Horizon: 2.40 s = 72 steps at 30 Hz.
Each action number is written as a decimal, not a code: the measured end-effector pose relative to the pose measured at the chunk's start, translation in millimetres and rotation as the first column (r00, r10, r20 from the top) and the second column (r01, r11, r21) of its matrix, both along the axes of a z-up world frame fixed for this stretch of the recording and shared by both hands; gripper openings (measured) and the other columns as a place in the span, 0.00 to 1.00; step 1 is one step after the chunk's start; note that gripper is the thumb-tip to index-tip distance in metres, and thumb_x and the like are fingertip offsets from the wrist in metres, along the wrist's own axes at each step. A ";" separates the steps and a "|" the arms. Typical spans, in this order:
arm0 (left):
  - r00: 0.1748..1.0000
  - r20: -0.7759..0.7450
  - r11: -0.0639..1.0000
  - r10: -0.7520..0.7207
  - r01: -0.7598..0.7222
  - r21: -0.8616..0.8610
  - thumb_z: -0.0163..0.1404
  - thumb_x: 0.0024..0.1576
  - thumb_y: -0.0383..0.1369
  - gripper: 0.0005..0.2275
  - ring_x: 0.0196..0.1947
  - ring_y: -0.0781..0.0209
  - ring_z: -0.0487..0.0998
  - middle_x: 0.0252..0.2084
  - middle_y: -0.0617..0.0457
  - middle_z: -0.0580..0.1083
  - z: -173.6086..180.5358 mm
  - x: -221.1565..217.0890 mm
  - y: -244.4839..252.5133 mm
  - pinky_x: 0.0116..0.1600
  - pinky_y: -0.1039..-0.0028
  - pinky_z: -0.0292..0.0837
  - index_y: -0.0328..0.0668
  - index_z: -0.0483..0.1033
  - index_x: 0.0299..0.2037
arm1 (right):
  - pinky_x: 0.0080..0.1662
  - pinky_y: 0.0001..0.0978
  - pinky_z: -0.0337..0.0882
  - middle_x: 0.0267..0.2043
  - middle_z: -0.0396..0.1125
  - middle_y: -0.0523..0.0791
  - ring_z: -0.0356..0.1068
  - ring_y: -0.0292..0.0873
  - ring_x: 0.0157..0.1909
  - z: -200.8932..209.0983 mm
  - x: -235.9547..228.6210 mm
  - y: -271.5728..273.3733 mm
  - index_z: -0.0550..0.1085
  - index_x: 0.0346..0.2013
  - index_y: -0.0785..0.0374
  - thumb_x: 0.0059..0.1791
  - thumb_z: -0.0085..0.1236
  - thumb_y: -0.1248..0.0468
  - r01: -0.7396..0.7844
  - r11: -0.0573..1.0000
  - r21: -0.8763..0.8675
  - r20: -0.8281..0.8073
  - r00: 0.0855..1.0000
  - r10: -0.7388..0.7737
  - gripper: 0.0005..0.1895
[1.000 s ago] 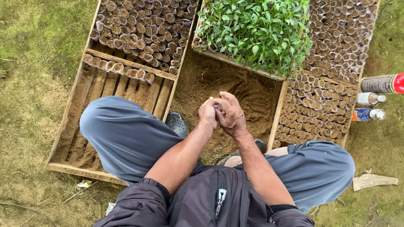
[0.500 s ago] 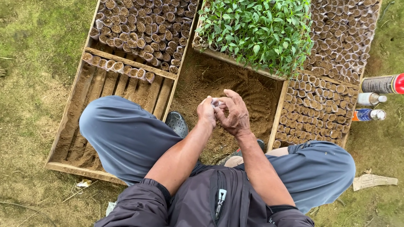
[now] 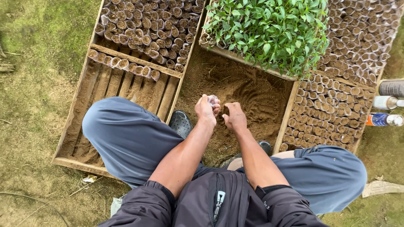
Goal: Filling individual plastic tubes with soil and arranging them in a wooden tray to prepare for planting seedlings.
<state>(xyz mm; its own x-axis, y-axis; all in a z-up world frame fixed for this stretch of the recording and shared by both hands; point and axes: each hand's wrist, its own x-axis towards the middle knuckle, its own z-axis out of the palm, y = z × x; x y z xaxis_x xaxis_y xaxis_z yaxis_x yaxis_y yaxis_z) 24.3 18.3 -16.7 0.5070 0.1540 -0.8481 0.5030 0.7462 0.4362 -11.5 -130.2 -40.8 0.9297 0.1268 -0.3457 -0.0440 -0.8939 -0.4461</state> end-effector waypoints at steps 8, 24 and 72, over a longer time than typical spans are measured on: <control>0.997 -0.028 0.997 -0.072 0.071 -0.027 0.34 0.67 0.44 0.16 0.16 0.65 0.76 0.25 0.45 0.77 -5.2 -1.6 -2.3 0.19 0.84 0.74 0.47 0.71 0.34 | 0.46 0.47 0.79 0.46 0.60 0.49 0.72 0.57 0.46 -42.6 -8.6 1.4 0.72 0.42 0.61 0.46 0.61 0.66 -0.251 0.946 -0.205 0.186 0.939 0.290 0.11; 0.985 -0.018 0.980 -0.174 0.171 -0.101 0.34 0.67 0.43 0.17 0.24 0.55 0.84 0.32 0.37 0.80 -31.8 1.7 -30.9 0.26 0.74 0.82 0.41 0.71 0.36 | 0.27 0.22 0.75 0.30 0.74 0.50 0.77 0.37 0.27 19.1 36.0 -38.7 0.80 0.41 0.65 0.45 0.61 0.71 0.671 0.599 0.436 -0.379 0.741 -0.555 0.10; 0.945 0.022 0.945 -0.327 0.327 -0.017 0.47 0.62 0.40 0.12 0.19 0.45 0.81 0.27 0.37 0.75 -35.2 -7.5 -60.5 0.25 0.63 0.83 0.39 0.74 0.37 | 0.49 0.45 0.76 0.46 0.69 0.41 0.71 0.49 0.50 141.5 34.1 -9.0 0.77 0.36 0.53 0.49 0.60 0.61 -0.240 0.969 -0.061 0.185 0.951 0.247 0.02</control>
